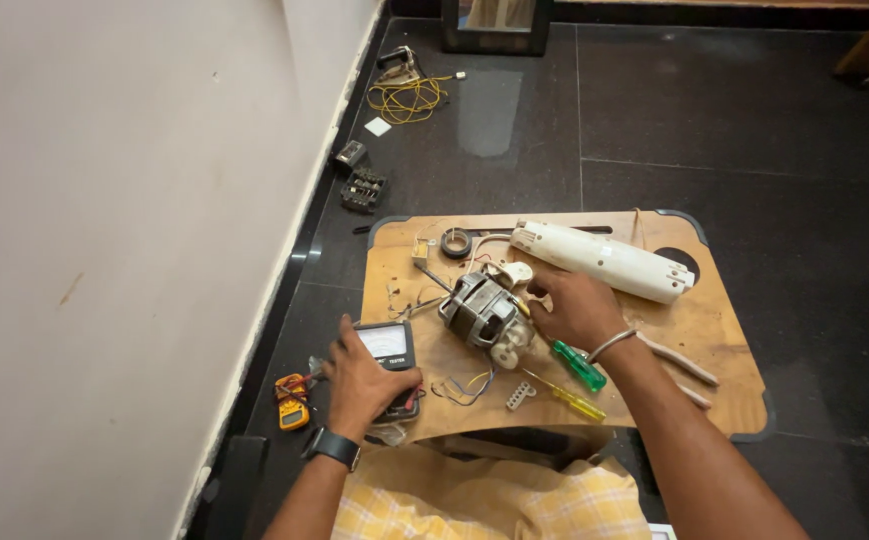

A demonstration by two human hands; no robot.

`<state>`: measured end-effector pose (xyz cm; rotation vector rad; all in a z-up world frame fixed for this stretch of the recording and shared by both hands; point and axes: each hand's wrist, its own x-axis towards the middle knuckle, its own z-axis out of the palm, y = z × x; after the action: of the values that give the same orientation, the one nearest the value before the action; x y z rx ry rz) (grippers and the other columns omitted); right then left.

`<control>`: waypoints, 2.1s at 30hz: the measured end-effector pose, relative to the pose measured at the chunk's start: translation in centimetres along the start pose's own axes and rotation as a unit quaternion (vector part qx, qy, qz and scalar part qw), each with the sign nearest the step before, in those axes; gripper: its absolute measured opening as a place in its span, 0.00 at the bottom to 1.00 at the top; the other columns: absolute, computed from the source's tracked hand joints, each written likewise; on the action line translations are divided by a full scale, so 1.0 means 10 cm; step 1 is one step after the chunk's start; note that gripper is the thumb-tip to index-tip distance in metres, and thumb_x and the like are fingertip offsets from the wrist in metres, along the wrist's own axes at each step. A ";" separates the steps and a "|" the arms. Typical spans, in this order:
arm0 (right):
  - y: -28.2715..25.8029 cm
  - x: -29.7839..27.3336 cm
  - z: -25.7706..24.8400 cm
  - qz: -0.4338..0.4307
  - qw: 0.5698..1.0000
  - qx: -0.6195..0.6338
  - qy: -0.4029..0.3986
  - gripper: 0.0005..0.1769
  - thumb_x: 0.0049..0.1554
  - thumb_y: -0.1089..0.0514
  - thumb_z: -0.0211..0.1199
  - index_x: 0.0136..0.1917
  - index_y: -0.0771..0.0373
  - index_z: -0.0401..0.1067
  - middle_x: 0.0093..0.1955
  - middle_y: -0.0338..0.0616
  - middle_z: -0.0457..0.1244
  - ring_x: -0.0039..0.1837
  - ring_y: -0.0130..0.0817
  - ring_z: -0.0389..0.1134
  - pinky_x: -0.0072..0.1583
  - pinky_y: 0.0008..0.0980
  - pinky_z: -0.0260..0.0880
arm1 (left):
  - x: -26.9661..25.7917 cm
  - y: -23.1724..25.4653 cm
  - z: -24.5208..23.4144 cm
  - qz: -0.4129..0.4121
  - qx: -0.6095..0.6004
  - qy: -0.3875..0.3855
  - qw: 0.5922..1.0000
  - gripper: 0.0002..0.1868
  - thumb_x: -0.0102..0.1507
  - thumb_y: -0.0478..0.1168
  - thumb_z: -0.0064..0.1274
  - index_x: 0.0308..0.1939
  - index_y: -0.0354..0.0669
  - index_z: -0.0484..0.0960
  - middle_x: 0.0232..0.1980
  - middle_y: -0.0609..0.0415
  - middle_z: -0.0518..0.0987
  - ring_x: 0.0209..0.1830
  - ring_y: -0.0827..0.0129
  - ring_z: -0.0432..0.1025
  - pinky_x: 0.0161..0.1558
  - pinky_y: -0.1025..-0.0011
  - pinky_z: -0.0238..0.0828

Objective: The recorder uses various screwdrivers to disassemble and inspect the internal components of a fan motor assembly.

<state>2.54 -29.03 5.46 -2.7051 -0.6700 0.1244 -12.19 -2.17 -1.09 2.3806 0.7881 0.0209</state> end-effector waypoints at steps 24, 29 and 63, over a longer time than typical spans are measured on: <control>0.34 -0.01 0.05 0.110 0.993 0.037 0.003 0.18 0.54 0.50 0.61 0.56 0.56 0.79 0.50 0.47 0.73 0.50 0.45 0.75 0.56 0.42 0.75 | 0.09 0.32 -0.13 0.292 -0.063 0.059 0.953 0.44 0.58 0.60 0.64 0.67 0.34 0.67 0.61 0.34 0.76 0.63 0.44 0.70 0.61 0.51 0.70; 0.05 -0.06 0.30 0.128 0.981 0.119 -0.083 0.25 0.56 0.44 0.61 0.61 0.59 0.73 0.54 0.51 0.72 0.51 0.45 0.76 0.57 0.41 0.76 | 0.32 0.69 0.11 0.099 -0.188 -0.122 0.970 0.50 0.53 0.62 0.66 0.65 0.29 0.64 0.55 0.36 0.78 0.57 0.53 0.77 0.58 0.62 0.75; -0.09 -0.21 0.42 -0.107 0.905 0.346 0.224 0.18 0.60 0.57 0.60 0.63 0.66 0.72 0.54 0.48 0.70 0.55 0.36 0.74 0.59 0.34 0.78 | 0.44 1.01 -0.13 0.035 -0.681 -0.284 0.674 0.26 0.55 0.40 0.65 0.55 0.39 0.74 0.45 0.50 0.81 0.42 0.65 0.81 0.45 0.64 0.84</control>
<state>-0.38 -27.93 1.83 -1.8686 -0.6196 -0.2638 -3.45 -5.38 4.96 0.8422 0.1569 -0.0755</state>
